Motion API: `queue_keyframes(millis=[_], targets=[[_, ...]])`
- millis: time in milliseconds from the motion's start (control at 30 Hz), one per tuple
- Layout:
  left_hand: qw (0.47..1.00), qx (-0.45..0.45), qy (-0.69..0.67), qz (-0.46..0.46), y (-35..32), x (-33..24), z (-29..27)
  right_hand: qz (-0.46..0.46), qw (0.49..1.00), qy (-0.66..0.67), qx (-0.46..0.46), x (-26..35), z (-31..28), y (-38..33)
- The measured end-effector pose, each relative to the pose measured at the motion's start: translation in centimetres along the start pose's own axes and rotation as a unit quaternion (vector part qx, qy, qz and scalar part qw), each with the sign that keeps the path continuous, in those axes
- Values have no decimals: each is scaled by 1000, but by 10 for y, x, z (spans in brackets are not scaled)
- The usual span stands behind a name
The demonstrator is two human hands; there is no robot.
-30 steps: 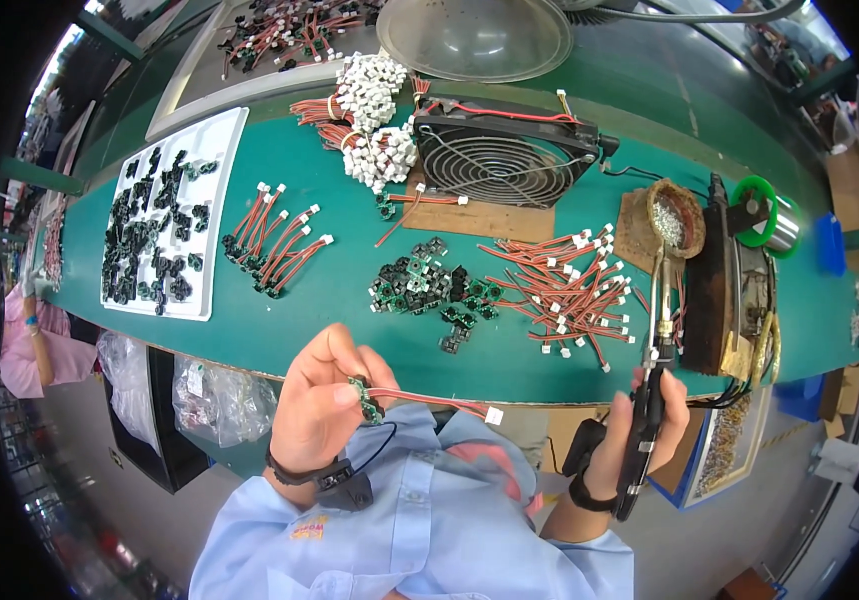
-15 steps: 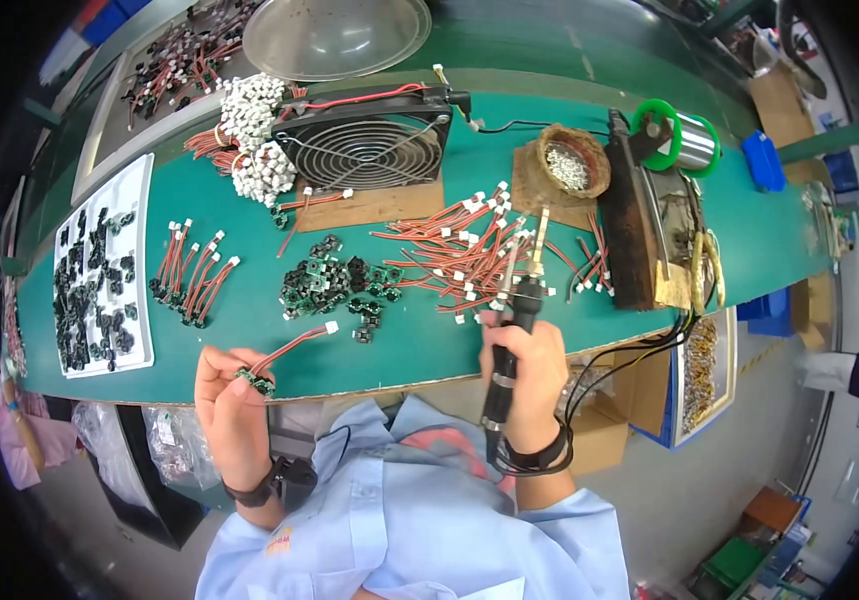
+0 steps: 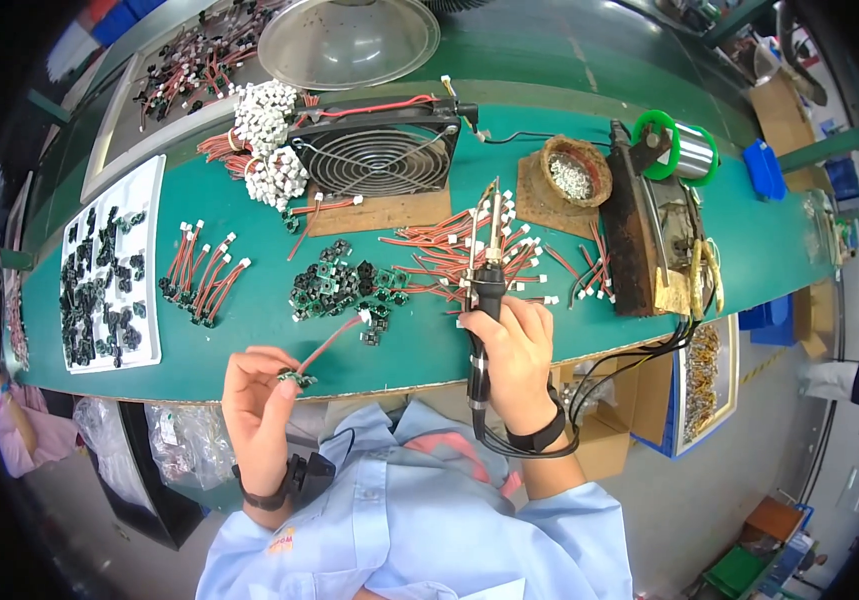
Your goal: The person solders wires to circuit boards using a soldering iron, trims the excess wire with shears, and places the finished boards into a plastic bag.
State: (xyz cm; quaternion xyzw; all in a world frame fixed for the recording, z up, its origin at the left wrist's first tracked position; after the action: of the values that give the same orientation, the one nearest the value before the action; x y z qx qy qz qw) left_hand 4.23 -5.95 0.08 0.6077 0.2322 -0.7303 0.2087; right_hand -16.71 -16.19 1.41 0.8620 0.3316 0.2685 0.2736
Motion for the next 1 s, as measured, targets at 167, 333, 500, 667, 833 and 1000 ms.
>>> queue_keyframes(millis=[167,333,500,667,833,1000], targets=[[990,76,99,69,-4,-13,14,94,974,154,-135,-2,-13,-3],[936,186,268,130,-9,-31,45,222,916,321,-95,18,-23,-2],[933,281,222,44,-12,-21,63,9,967,254,-19,50,-36,10],[952,272,11,-138,-9,15,59,-109,980,167,3,71,-36,7],[948,283,83,-119,-7,14,58,-141,977,157,-4,78,-30,-2],[901,243,295,203,-14,-26,65,-33,965,253,55,68,-23,9]])
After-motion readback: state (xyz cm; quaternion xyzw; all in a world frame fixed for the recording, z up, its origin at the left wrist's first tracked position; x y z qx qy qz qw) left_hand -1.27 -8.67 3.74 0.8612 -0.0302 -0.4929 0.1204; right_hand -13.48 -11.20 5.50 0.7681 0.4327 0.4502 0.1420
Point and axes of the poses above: each hand's wrist, its own y-axis towards the middle knuckle, its own z-axis out of the palm, x = y × z, the point moved 8 cm from there along y, towards the middle knuckle, and after that the axes turned 9 degrees about -x, right-handed, at the moved point
